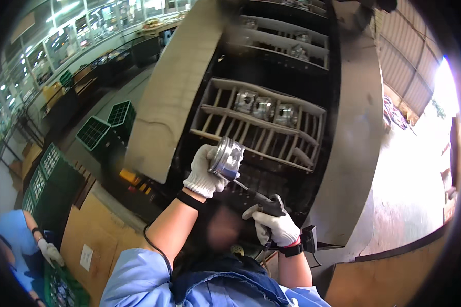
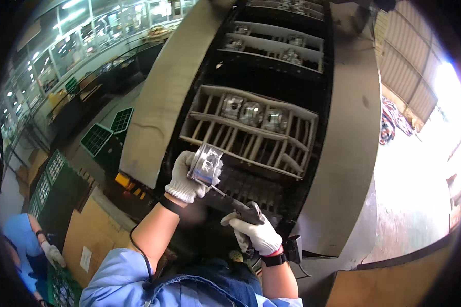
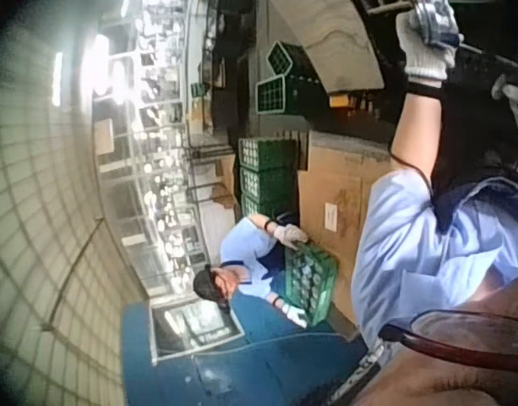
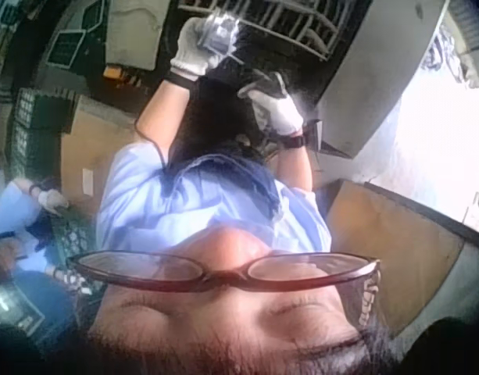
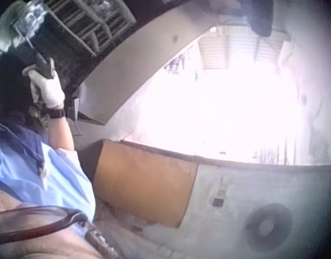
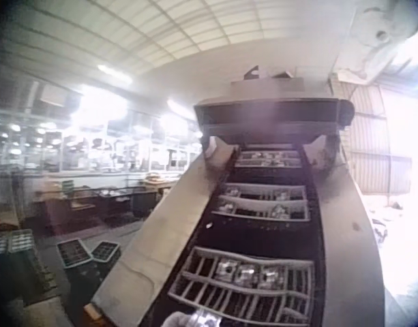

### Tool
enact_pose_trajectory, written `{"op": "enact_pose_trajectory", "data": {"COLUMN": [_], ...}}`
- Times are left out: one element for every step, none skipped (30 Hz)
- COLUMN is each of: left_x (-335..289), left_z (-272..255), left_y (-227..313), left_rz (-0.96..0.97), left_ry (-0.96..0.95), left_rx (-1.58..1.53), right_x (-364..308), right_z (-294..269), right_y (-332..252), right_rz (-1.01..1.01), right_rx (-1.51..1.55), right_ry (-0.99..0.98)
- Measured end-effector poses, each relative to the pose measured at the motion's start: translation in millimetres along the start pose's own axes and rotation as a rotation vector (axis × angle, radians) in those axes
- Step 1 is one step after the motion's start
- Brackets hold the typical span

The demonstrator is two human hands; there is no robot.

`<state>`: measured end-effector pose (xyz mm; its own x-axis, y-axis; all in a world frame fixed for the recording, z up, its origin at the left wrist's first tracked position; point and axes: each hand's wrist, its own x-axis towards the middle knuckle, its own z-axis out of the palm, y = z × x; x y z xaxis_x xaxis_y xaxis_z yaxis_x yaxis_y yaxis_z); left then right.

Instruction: Using an air or fluid spray nozzle to treat cylindrical metal parts on a conveyor rack in a fabrication environment.

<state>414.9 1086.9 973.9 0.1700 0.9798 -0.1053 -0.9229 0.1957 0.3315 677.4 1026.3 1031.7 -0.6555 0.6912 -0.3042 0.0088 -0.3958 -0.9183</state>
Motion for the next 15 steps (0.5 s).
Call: {"op": "enact_pose_trajectory", "data": {"left_x": [-14,-31,-46,-59,-76,-89,-103,-118,-134,-149,-169,-184,-202,-218,-241], "left_z": [8,7,3,-3,-11,-21,-33,-42,-51,-49,-44,-46,-49,-57,-63], "left_y": [4,11,18,22,25,28,35,41,48,55,61,62,62,66,70], "left_rz": [-0.087,-0.106,-0.124,-0.098,-0.072,-0.072,-0.039,0.020,0.079,0.073,0.150,0.199,0.244,0.295,0.372], "left_ry": [0.015,-0.008,-0.033,0.010,0.056,-0.044,-0.033,-0.053,-0.072,-0.075,0.065,0.053,0.039,-0.018,0.085], "left_rx": [-0.159,-0.187,-0.215,-0.257,-0.299,-0.369,-0.374,-0.356,-0.337,-0.368,-0.318,-0.334,-0.342,-0.353,-0.394], "right_x": [4,9,13,17,21,25,29,32,33,34,35,37,40,47,53], "right_z": [3,9,15,21,30,43,58,73,89,100,113,120,122,116,112], "right_y": [6,11,19,26,31,32,34,34,35,35,34,31,32,42,54], "right_rz": [0.038,0.078,0.093,0.092,0.094,0.108,0.143,0.178,0.194,0.146,0.092,0.163,0.229,0.237,0.247], "right_rx": [0.075,0.149,0.140,0.162,0.187,0.179,0.145,0.107,0.097,0.009,-0.078,-0.054,-0.014,0.098,0.210], "right_ry": [-0.046,-0.111,-0.136,-0.195,-0.255,-0.281,-0.268,-0.258,-0.291,-0.292,-0.298,-0.327,-0.407,-0.467,-0.526]}}
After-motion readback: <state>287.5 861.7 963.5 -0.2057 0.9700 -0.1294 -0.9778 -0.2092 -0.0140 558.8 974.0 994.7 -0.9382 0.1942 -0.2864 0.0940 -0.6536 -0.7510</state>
